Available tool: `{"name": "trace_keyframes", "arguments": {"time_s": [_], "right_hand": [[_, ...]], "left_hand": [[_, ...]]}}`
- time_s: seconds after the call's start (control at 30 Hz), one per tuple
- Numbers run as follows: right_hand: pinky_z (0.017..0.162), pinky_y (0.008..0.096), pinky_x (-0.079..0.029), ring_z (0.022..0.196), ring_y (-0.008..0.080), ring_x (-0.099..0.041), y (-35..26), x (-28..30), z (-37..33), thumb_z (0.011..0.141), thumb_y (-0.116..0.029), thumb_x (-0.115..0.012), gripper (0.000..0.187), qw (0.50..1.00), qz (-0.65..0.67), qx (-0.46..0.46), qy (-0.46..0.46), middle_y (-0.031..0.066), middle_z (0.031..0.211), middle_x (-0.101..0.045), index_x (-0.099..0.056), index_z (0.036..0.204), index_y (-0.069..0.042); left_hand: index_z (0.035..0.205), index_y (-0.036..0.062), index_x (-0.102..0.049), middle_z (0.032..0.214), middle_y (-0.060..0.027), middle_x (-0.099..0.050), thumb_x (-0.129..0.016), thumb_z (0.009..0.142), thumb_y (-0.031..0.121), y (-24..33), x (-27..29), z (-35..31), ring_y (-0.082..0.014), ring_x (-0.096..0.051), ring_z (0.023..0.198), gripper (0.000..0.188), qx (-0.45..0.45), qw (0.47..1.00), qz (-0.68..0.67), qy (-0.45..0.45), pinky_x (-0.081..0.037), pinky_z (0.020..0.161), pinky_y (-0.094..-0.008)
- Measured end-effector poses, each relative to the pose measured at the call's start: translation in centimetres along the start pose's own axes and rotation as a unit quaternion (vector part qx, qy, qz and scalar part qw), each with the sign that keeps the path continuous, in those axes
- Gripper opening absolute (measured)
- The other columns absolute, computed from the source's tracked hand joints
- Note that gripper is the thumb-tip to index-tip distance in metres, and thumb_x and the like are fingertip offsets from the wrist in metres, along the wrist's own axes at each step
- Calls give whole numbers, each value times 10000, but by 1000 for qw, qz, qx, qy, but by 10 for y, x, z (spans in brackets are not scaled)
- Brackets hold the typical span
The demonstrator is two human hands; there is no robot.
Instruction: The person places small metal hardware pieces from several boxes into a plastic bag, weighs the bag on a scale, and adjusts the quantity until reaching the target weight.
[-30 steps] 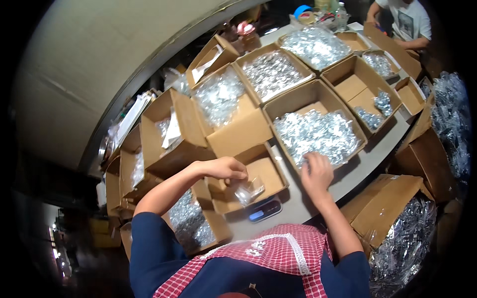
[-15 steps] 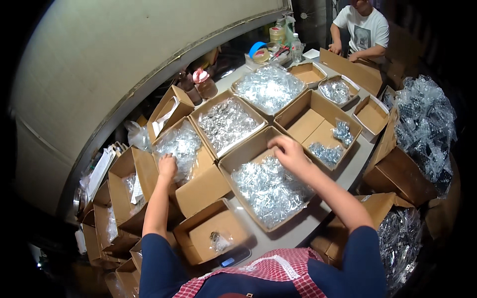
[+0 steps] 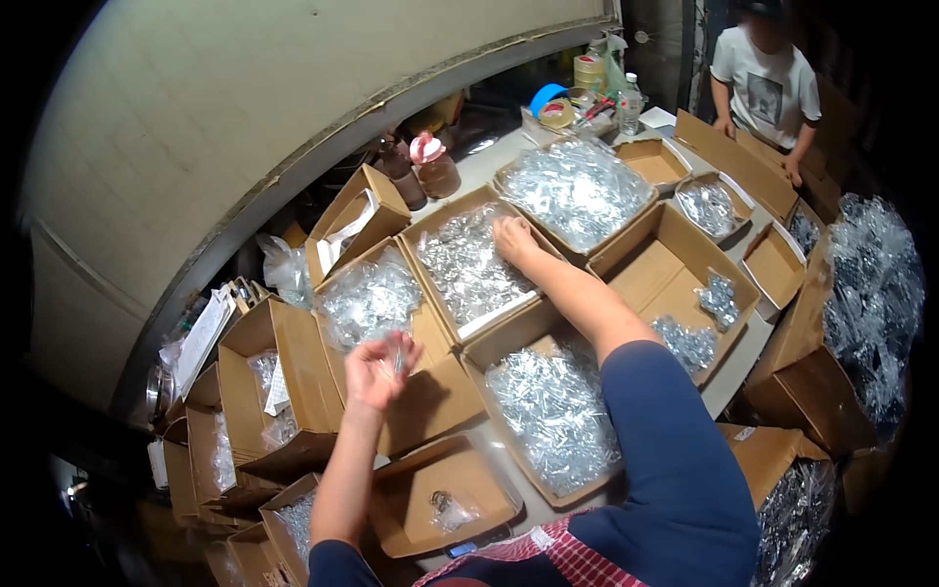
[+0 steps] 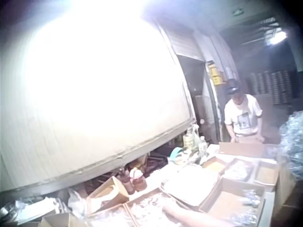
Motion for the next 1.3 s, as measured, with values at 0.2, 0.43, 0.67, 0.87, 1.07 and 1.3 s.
{"name": "trace_keyframes", "arguments": {"time_s": [0.2,0.43,0.67,0.87,1.07,1.3], "right_hand": [[726,435,-513,881,307,-643,32,37,13,795,-96,-586,159,944,328,-28,-5,128,945,-617,-657,931,-51],[776,432,-489,915,342,-608,63,165,-54,798,-123,-641,246,704,674,162,154,134,1013,-610,-640,1040,-81],[811,440,-507,960,365,-606,126,-5,-65,801,-193,-614,238,909,308,-260,102,142,1002,-654,-666,1007,-85],[780,431,-502,973,375,-585,131,-5,-67,800,-142,-611,178,811,488,-323,-12,167,983,-660,-663,947,-55],[874,423,-494,1143,343,-516,122,-8,-89,690,-47,-620,382,916,341,-207,40,161,1211,-556,-582,1069,-23],[744,373,-502,799,265,-637,142,-9,-108,825,-228,-595,215,754,537,-350,145,119,862,-666,-667,822,-26]], "left_hand": [[1118,-42,-517,955,-178,-628,-441,901,68,-16,29,-18,-353,-628,983,254,82,996,16,35,-517,946,-550],[1374,13,-405,1333,-262,-494,-416,1006,351,-42,-3,24,-432,-511,1216,500,118,988,80,-63,-499,926,-607],[1144,42,-507,1154,-160,-591,-470,985,126,-75,-14,22,-233,-652,855,184,84,985,147,-21,-579,500,-273],[1154,34,-515,1105,-153,-597,-500,953,64,-80,5,-14,-295,-651,930,204,103,980,164,42,-615,616,-350],[1181,38,-521,1077,-131,-598,-510,936,46,-86,17,-27,-277,-644,957,246,61,982,163,69,-608,650,-354],[1245,38,-489,1092,-136,-591,-512,947,84,-91,18,-45,-298,-642,990,302,87,976,191,56,-607,684,-387]]}}
Point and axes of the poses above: each hand's wrist, its own z-axis towards the middle knuckle, its own x-axis out of the back of the hand, y = z × x, the point moved 3 cm from there along z, towards the middle knuckle
